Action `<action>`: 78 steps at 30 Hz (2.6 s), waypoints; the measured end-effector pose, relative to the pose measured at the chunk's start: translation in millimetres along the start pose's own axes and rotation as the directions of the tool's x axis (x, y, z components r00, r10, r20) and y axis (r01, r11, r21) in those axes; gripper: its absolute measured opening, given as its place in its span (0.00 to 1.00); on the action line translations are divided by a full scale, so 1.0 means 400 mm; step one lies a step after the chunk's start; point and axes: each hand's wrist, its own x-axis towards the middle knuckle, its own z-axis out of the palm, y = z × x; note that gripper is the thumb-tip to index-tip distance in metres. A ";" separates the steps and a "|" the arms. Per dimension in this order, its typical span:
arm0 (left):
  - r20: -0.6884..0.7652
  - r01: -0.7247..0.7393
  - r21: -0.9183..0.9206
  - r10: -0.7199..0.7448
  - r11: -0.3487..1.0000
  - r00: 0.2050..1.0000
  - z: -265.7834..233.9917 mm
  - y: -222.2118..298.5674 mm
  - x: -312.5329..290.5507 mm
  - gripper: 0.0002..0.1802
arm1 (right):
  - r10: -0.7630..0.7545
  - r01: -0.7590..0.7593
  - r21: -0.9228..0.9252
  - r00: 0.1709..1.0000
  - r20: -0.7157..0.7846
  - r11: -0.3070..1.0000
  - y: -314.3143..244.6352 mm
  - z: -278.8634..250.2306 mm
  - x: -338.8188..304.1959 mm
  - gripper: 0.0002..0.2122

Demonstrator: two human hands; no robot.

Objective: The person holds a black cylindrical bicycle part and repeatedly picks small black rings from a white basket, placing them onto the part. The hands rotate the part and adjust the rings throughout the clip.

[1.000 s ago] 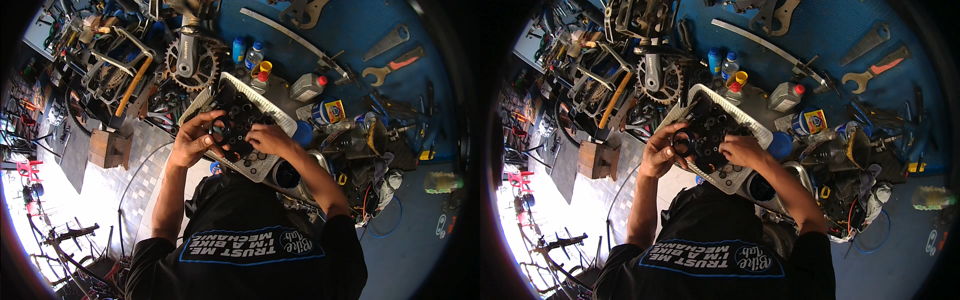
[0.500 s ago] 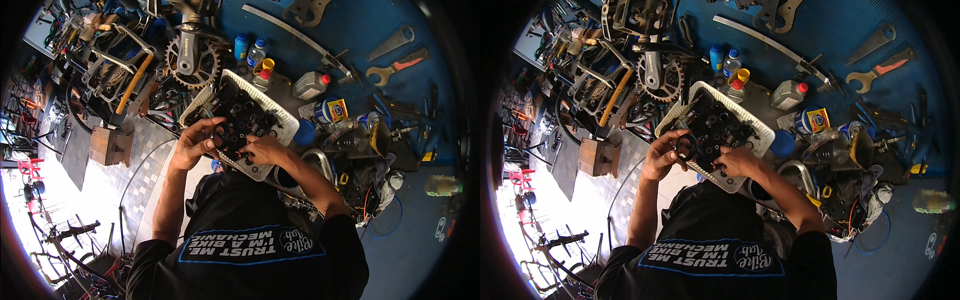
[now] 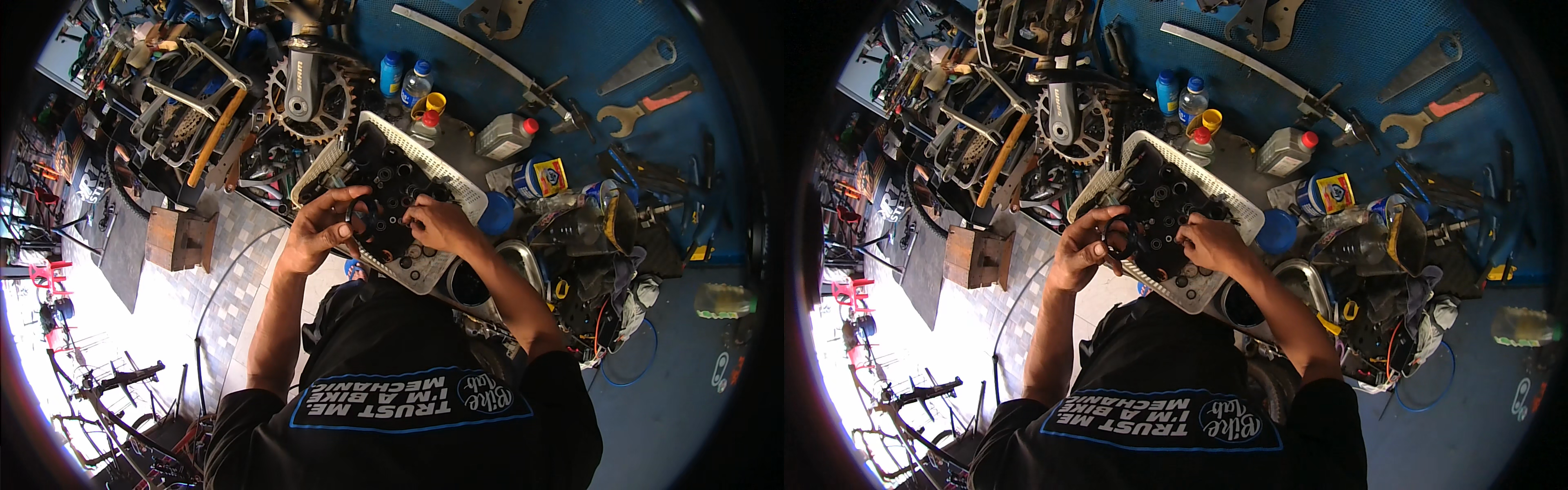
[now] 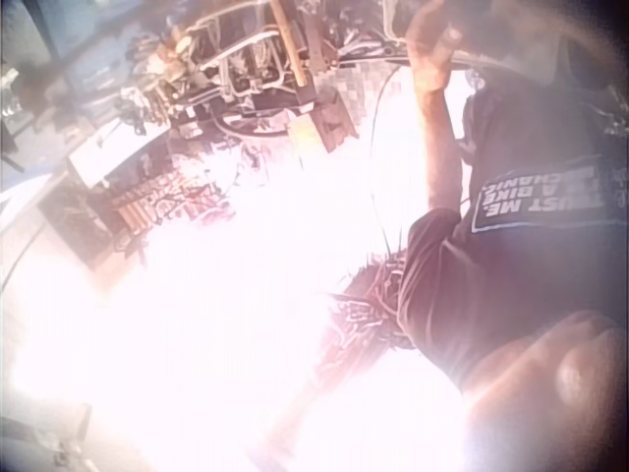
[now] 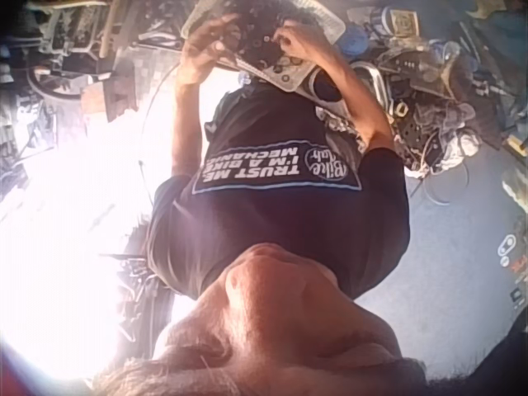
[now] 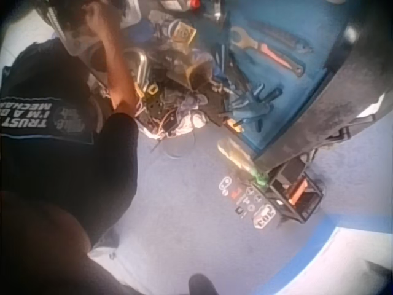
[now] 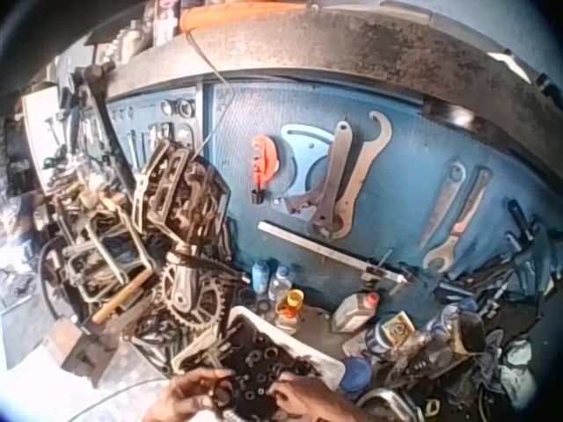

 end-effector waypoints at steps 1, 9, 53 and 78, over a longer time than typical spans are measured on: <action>-0.004 0.000 0.001 0.000 1.000 1.000 -0.001 -0.001 0.001 0.39 | 0.003 -0.003 -0.024 1.000 0.004 1.000 0.008 0.003 0.004 0.13; -0.012 0.006 0.007 -0.006 1.000 1.000 -0.008 -0.005 0.001 0.38 | -0.015 0.020 -0.112 0.999 0.042 0.993 0.004 0.037 -0.002 0.12; 0.006 -0.006 -0.006 0.006 1.000 1.000 0.005 0.001 0.009 0.39 | -0.066 0.065 -0.076 0.998 -0.004 0.995 -0.021 0.041 -0.002 0.07; 0.025 -0.007 -0.051 0.009 0.999 1.000 -0.001 0.003 0.009 0.39 | -0.161 0.156 -0.074 0.985 -0.062 0.985 -0.024 0.044 -0.015 0.08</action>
